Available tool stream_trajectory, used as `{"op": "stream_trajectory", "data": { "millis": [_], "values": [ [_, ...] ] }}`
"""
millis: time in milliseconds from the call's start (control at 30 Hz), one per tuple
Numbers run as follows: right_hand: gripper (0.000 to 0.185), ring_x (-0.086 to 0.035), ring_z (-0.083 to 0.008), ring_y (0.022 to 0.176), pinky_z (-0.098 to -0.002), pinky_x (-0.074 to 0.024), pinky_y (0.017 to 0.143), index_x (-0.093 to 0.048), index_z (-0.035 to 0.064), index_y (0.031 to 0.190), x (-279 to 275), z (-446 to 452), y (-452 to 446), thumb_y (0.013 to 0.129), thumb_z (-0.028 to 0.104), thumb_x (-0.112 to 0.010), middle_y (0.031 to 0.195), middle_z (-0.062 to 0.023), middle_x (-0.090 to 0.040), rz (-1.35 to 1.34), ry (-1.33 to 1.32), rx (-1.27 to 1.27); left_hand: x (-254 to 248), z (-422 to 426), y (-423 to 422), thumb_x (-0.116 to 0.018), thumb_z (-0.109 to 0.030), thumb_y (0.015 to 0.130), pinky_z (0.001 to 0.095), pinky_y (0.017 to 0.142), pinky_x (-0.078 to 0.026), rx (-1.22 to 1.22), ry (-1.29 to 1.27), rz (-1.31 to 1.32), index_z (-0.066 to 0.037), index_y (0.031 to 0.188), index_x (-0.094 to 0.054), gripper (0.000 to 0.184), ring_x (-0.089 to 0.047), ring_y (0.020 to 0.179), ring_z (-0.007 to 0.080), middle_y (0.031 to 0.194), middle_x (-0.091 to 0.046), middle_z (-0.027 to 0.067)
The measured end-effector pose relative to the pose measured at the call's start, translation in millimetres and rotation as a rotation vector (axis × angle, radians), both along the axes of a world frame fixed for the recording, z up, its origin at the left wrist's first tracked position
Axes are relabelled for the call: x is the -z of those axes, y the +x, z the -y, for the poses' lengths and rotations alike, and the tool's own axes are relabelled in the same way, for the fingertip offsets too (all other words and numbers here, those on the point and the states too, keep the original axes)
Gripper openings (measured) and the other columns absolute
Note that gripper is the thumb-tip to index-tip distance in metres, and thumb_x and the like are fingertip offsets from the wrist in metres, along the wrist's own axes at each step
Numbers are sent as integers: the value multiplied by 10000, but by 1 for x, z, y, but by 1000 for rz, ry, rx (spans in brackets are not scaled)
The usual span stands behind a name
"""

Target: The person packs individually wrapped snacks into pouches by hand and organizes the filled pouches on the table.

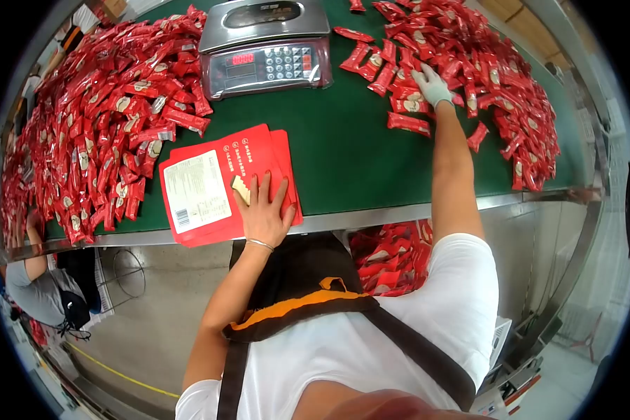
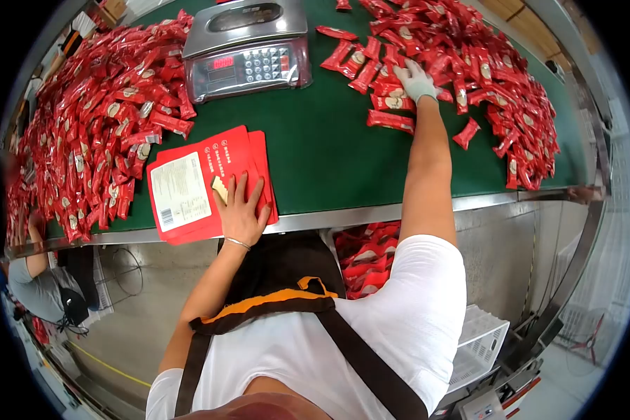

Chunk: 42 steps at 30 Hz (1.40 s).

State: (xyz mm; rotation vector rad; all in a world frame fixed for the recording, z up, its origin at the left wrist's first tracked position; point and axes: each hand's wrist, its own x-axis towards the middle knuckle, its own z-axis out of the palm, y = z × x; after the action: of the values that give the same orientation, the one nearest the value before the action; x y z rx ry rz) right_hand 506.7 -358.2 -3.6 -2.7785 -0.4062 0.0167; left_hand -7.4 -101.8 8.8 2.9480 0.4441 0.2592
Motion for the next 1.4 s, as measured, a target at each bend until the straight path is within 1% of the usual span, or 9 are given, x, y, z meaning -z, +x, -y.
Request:
{"op": "stream_trajectory", "data": {
  "millis": [167,233,300,433,500,700,833,1167,1400],
  "values": [
    [692,-435,-429,1243,-686,-276,993,-518,250,1315,-49,-48,-102,852,720,-314,1393,-100,-473,-9,-223,190,-2,-1,6,-589,-384,842,689,1061,-150,1,-6,50,-173,1353,-518,557,-304,1368,402,1473,-361,166],
    [674,-456,-437,1196,-651,-313,989,-534,202,1285,45,-40,-85,874,692,-322,1357,-131,-488,147,-153,133,-1,1,0,-593,-388,840,694,1058,-147,5,-3,56,-157,1348,-522,562,-298,1371,406,1484,-349,167],
    [670,-444,-442,1190,-639,-345,965,-531,174,1288,-23,-87,-182,886,676,-342,1378,-145,-457,-19,20,389,5,-1,1,-590,-394,846,705,1052,-141,9,4,59,-148,1349,-520,565,-288,1376,407,1494,-334,168],
    [726,-336,-479,1305,-583,-346,1014,-413,133,1399,10,-85,-223,871,627,-476,1475,-197,-332,253,-372,-244,16,-4,-2,-557,-394,877,725,1037,-140,13,25,75,-151,1350,-519,533,-278,1371,432,1494,-322,190],
    [753,-351,-438,1322,-489,-358,1049,-376,93,1425,-44,-70,-272,854,537,-585,1467,-226,-335,-16,312,16,14,-4,-1,-530,-386,901,711,1044,-153,-11,13,68,-138,1335,-535,500,-276,1363,452,1482,-321,229],
    [661,-488,-330,1189,-424,-374,1043,-477,109,1360,-31,-1,-329,785,323,-722,1245,-141,-566,71,77,-658,16,-9,-4,-442,-395,950,672,1069,-173,-34,-81,-31,-110,1318,-547,478,-240,1370,484,1461,-318,294],
    [559,-526,-314,1093,-432,-419,952,-525,111,1312,-35,-6,-332,798,253,-691,1128,-122,-594,283,-89,-981,-10,-20,7,-435,-358,952,572,932,-427,-60,-130,-85,-78,1139,-655,402,-526,1169,381,1247,-536,231],
    [510,-524,-324,1063,-406,-443,937,-468,296,1384,-23,-30,-241,898,185,-574,1154,-127,-565,154,-1,-765,-38,-30,80,-460,-275,941,383,830,-534,-186,23,-500,-67,1289,-500,407,-636,1040,317,1126,-646,183],
    [593,-534,-321,1068,-395,-441,951,-432,275,1414,-23,-14,-247,866,149,-621,1149,-134,-568,115,19,-707,-58,-27,36,-664,-245,806,410,827,-527,-348,-377,-149,-13,1256,-460,545,-626,1003,363,1067,-629,206]
  ]
}}
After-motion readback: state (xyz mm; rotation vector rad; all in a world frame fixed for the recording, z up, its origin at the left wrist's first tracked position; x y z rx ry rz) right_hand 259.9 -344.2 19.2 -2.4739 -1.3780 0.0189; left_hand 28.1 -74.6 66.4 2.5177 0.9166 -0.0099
